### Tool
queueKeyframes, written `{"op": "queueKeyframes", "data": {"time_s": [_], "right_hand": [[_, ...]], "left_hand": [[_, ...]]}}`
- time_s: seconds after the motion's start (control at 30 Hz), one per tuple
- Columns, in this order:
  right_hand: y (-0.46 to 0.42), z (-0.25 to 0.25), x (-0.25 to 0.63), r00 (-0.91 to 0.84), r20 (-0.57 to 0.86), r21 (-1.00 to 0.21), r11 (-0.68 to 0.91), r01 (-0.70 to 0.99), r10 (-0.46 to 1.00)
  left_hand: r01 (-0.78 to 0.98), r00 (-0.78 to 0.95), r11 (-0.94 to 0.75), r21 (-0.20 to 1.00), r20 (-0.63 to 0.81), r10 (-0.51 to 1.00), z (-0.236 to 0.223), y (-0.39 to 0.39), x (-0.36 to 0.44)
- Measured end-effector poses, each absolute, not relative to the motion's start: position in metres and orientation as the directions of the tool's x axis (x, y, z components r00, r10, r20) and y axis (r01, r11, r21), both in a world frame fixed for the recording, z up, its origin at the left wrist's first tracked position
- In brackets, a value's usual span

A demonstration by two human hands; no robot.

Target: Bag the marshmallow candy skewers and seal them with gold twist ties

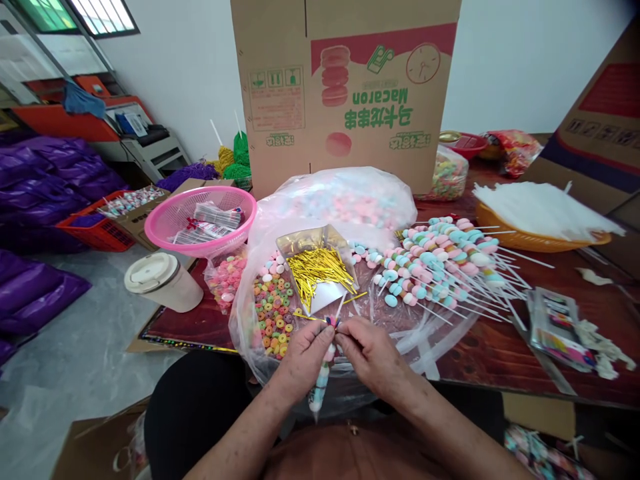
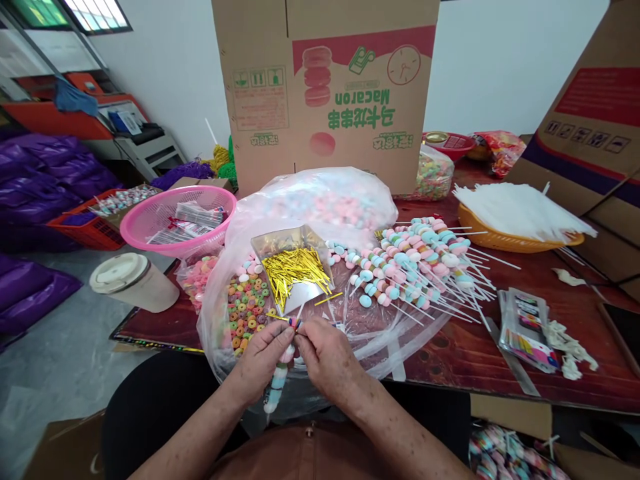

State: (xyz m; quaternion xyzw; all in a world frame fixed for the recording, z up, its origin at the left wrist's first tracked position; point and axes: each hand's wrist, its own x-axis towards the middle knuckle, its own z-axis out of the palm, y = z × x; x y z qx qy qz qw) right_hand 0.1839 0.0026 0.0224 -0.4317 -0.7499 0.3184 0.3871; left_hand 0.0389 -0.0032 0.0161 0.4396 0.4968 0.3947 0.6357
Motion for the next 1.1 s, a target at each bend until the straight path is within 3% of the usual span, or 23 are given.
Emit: {"op": "queueKeyframes", "data": {"time_s": [0.17,0.4,0.47,0.6,0.67,0.73,0.8,0.87,0.97,1.1], "right_hand": [[0.003,0.015,0.178,-0.323,0.348,-0.823,0.451,0.345,0.880],[0.002,0.010,0.177,-0.280,0.493,-0.677,0.565,0.472,0.824],[0.003,0.015,0.178,-0.228,0.423,-0.764,0.481,0.430,0.877],[0.005,0.028,0.178,-0.179,0.156,-0.970,0.185,0.155,0.971],[0.004,0.034,0.178,-0.184,0.148,-0.978,0.172,0.120,0.972],[0.003,0.038,0.181,-0.175,0.246,-0.939,0.279,0.201,0.953],[0.002,0.038,0.187,-0.132,0.357,-0.878,0.380,0.290,0.925],[0.003,0.036,0.196,-0.021,0.389,-0.870,0.374,0.322,0.921],[0.005,0.031,0.202,0.053,0.276,-0.937,0.257,0.239,0.960],[0.006,0.030,0.193,-0.154,0.174,-0.972,0.195,0.129,0.973]], "left_hand": [[0.127,0.170,0.144,0.981,-0.165,0.972,0.015,0.001,0.039],[0.061,0.189,0.165,0.984,-0.173,0.967,0.013,0.002,0.039],[0.127,0.209,0.040,0.991,-0.066,0.976,0.018,0.004,0.037],[0.315,0.226,-0.251,0.915,0.184,0.956,0.034,0.010,0.035],[0.272,0.230,-0.180,0.945,0.118,0.966,0.037,0.012,0.037],[0.131,0.221,0.011,0.991,-0.040,0.974,0.037,0.012,0.040],[-0.042,0.202,0.194,0.980,-0.182,0.962,0.034,0.011,0.043],[-0.156,0.172,0.279,0.947,-0.253,0.952,0.032,0.010,0.045],[-0.198,0.153,0.291,0.936,-0.264,0.952,0.031,0.009,0.048],[-0.208,0.154,0.265,0.942,-0.236,0.959,0.030,0.008,0.051]]}}
